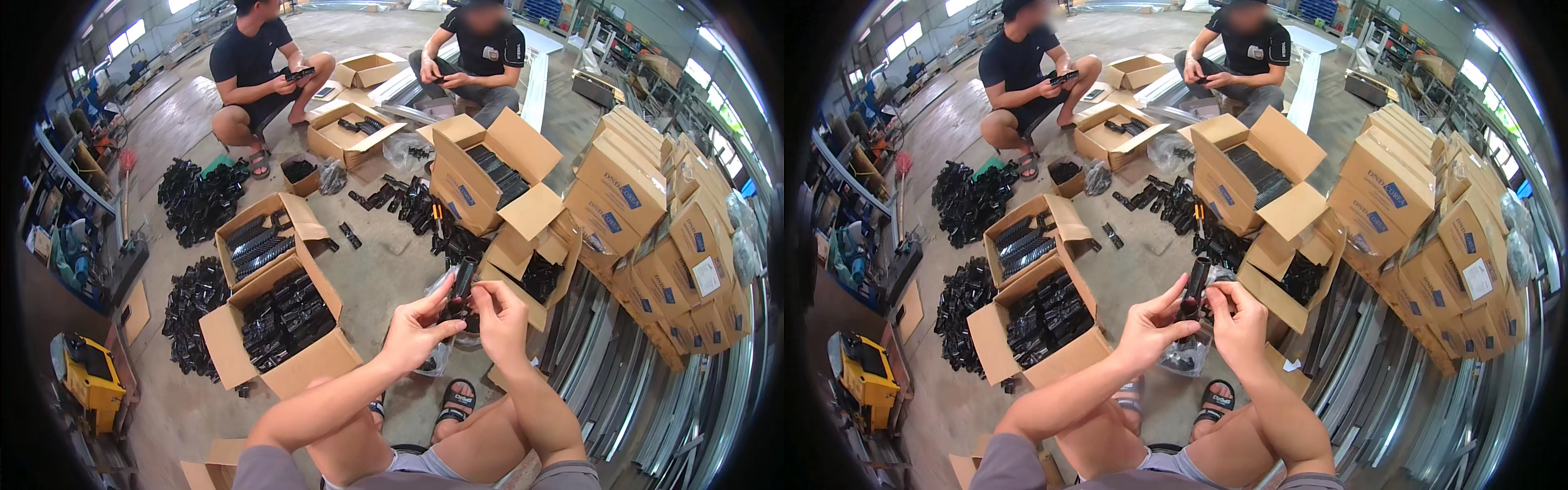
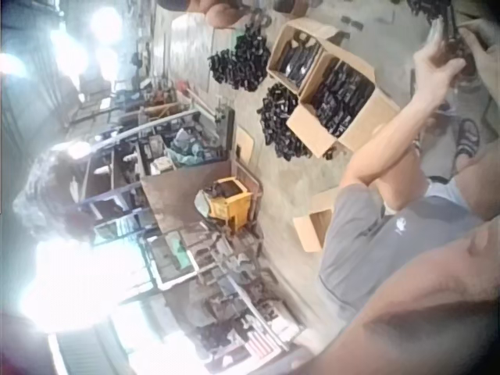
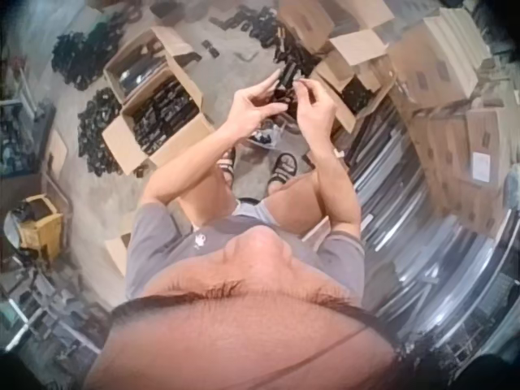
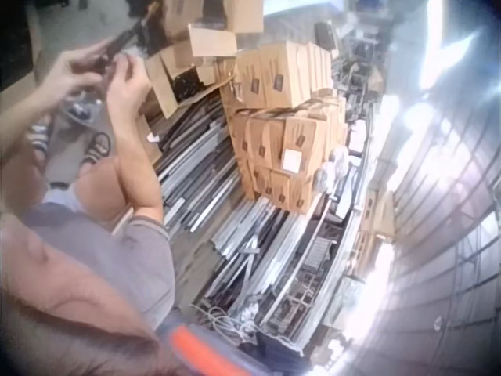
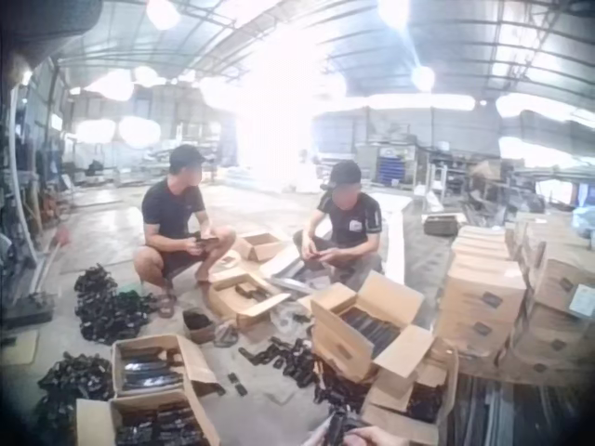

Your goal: The person holds and turns over black metal tube components by hand while sitting on the floor surrounded by boxes of the same parts.

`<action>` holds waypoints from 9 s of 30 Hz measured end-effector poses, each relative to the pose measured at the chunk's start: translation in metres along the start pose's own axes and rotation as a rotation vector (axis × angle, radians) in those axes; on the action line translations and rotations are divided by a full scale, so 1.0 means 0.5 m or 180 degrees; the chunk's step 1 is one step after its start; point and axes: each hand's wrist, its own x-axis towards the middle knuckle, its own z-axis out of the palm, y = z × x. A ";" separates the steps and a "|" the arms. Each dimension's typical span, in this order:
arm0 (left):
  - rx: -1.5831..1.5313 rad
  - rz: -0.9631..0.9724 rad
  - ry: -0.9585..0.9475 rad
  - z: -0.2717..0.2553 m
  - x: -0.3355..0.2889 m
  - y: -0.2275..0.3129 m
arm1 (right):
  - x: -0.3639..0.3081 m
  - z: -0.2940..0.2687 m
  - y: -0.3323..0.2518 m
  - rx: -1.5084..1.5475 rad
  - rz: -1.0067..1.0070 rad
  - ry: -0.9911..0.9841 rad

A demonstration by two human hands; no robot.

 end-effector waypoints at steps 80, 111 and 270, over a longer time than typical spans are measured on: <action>-0.0172 -0.0136 -0.0028 0.004 -0.005 0.005 | 0.004 -0.026 -0.003 0.0197 0.0291 -0.0942; -0.0180 -0.0029 -0.0090 0.005 -0.010 0.000 | 0.004 -0.035 -0.017 -0.0270 -0.0424 -0.0785; -0.0240 -0.0294 0.0100 0.007 -0.006 0.001 | -0.002 -0.024 0.005 0.1136 0.0259 -0.0214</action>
